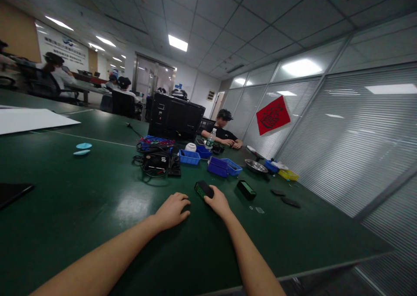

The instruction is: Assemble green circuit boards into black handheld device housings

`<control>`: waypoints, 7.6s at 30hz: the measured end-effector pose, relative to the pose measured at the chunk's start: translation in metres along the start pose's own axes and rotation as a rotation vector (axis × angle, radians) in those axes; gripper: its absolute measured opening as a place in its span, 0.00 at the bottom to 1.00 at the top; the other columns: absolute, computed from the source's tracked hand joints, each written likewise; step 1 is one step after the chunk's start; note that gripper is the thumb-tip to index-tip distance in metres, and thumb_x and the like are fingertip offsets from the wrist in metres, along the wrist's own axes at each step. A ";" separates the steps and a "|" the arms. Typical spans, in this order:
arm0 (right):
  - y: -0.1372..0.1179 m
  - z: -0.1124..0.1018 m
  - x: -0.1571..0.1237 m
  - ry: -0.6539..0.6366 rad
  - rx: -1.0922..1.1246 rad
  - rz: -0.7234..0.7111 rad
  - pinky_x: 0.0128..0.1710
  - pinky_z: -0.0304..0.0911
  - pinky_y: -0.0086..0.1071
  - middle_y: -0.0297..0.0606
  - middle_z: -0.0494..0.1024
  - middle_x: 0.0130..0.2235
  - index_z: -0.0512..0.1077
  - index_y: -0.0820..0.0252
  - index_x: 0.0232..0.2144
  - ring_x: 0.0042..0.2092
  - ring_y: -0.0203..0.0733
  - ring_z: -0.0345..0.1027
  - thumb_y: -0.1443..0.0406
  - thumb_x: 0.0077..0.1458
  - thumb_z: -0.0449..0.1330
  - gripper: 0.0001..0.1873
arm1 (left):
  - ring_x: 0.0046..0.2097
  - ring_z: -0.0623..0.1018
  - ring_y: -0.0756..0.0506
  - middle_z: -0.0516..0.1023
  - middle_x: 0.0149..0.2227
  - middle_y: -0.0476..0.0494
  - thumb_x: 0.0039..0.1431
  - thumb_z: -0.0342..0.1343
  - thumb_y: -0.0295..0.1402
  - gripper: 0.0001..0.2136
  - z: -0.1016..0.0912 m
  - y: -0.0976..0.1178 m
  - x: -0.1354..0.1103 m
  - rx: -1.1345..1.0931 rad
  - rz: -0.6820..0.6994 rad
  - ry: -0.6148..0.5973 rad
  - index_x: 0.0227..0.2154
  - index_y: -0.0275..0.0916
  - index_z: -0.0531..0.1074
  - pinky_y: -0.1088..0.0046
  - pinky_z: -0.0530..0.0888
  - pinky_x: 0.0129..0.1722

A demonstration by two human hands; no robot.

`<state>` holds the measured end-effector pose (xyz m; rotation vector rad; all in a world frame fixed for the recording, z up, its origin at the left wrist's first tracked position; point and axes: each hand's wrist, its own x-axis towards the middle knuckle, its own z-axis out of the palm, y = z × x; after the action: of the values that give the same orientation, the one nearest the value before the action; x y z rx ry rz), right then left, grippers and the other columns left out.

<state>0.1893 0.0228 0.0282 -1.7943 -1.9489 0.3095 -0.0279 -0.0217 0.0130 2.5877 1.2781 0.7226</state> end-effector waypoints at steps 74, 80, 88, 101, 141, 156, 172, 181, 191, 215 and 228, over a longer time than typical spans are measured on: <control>-0.060 0.029 -0.032 0.037 0.064 -0.088 0.49 0.55 0.35 0.50 0.66 0.50 0.53 0.70 0.56 0.51 0.47 0.59 0.59 0.48 0.55 0.36 | 0.45 0.71 0.46 0.68 0.49 0.40 0.53 0.48 0.38 0.22 0.004 -0.014 0.009 -0.421 -0.338 0.243 0.50 0.37 0.60 0.69 0.70 0.43; -0.064 0.029 -0.039 -0.121 0.300 -0.298 0.50 0.56 0.37 0.45 0.66 0.51 0.55 0.62 0.56 0.50 0.44 0.60 0.63 0.50 0.53 0.30 | 0.58 0.58 0.42 0.58 0.57 0.38 0.49 0.52 0.41 0.28 0.006 -0.014 0.012 -0.293 -0.313 0.339 0.53 0.38 0.56 0.61 0.57 0.56; -0.054 0.038 -0.028 -0.160 0.527 -0.232 0.33 0.63 0.28 0.39 0.72 0.45 0.61 0.60 0.51 0.33 0.34 0.66 0.71 0.45 0.51 0.27 | 0.58 0.58 0.41 0.57 0.58 0.36 0.44 0.52 0.29 0.35 0.009 -0.011 0.012 -0.242 -0.370 0.382 0.57 0.35 0.47 0.64 0.58 0.56; -0.005 0.022 0.001 0.038 0.494 -0.032 0.32 0.63 0.29 0.38 0.75 0.30 0.68 0.66 0.40 0.30 0.36 0.68 0.69 0.46 0.47 0.18 | 0.53 0.66 0.41 0.60 0.56 0.33 0.47 0.49 0.33 0.37 -0.018 -0.019 -0.013 -0.190 -0.587 0.286 0.59 0.30 0.40 0.69 0.63 0.50; 0.037 0.012 0.030 -0.128 0.768 0.063 0.14 0.50 0.22 0.33 0.71 0.23 0.68 0.64 0.30 0.19 0.29 0.56 0.67 0.40 0.53 0.10 | 0.53 0.65 0.31 0.60 0.54 0.25 0.52 0.41 0.49 0.37 -0.162 -0.157 -0.112 0.111 -1.257 0.450 0.57 0.24 0.45 0.59 0.66 0.44; 0.031 0.012 0.029 -0.123 0.620 0.049 0.15 0.50 0.22 0.33 0.72 0.24 0.69 0.63 0.31 0.21 0.31 0.58 0.68 0.42 0.52 0.10 | 0.42 0.72 0.39 0.71 0.44 0.37 0.43 0.49 0.47 0.33 -0.123 -0.112 -0.076 -0.061 -0.779 0.012 0.54 0.37 0.60 0.69 0.68 0.39; 0.000 0.019 0.014 0.083 0.365 -0.050 0.35 0.60 0.30 0.38 0.75 0.32 0.69 0.61 0.40 0.34 0.39 0.68 0.61 0.51 0.50 0.16 | 0.33 0.74 0.45 0.72 0.43 0.38 0.49 0.48 0.45 0.30 -0.006 -0.024 0.013 -0.508 -0.535 0.101 0.54 0.36 0.57 0.70 0.68 0.36; -0.042 0.032 -0.010 0.078 0.008 -0.092 0.48 0.55 0.37 0.47 0.64 0.52 0.52 0.64 0.57 0.52 0.50 0.57 0.57 0.46 0.56 0.37 | 0.37 0.74 0.49 0.70 0.47 0.40 0.47 0.47 0.32 0.24 0.005 -0.025 0.010 -0.816 -0.475 0.164 0.51 0.33 0.61 0.75 0.69 0.37; -0.004 0.011 0.008 0.128 -0.130 0.142 0.41 0.59 0.37 0.49 0.65 0.50 0.54 0.62 0.55 0.49 0.51 0.60 0.56 0.47 0.54 0.34 | 0.36 0.74 0.47 0.72 0.45 0.39 0.46 0.49 0.34 0.22 -0.007 -0.020 -0.001 -0.800 -0.468 0.141 0.47 0.35 0.63 0.72 0.69 0.38; 0.018 -0.028 0.009 0.500 0.059 0.196 0.42 0.59 0.35 0.49 0.65 0.47 0.60 0.63 0.49 0.47 0.49 0.62 0.52 0.50 0.49 0.29 | 0.35 0.74 0.48 0.72 0.45 0.39 0.46 0.49 0.34 0.21 0.002 -0.029 -0.001 -0.767 -0.440 0.132 0.46 0.35 0.63 0.72 0.70 0.37; -0.003 0.020 0.008 -0.062 0.585 0.044 0.15 0.54 0.25 0.31 0.68 0.24 0.65 0.60 0.38 0.16 0.30 0.58 0.52 0.51 0.50 0.19 | 0.36 0.74 0.47 0.72 0.44 0.38 0.44 0.49 0.34 0.22 -0.001 -0.025 -0.001 -0.775 -0.441 0.149 0.45 0.34 0.64 0.70 0.69 0.38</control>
<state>0.1772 0.0333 0.0137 -1.4486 -1.6271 0.8587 -0.0465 -0.0067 0.0045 1.6043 1.2155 1.0597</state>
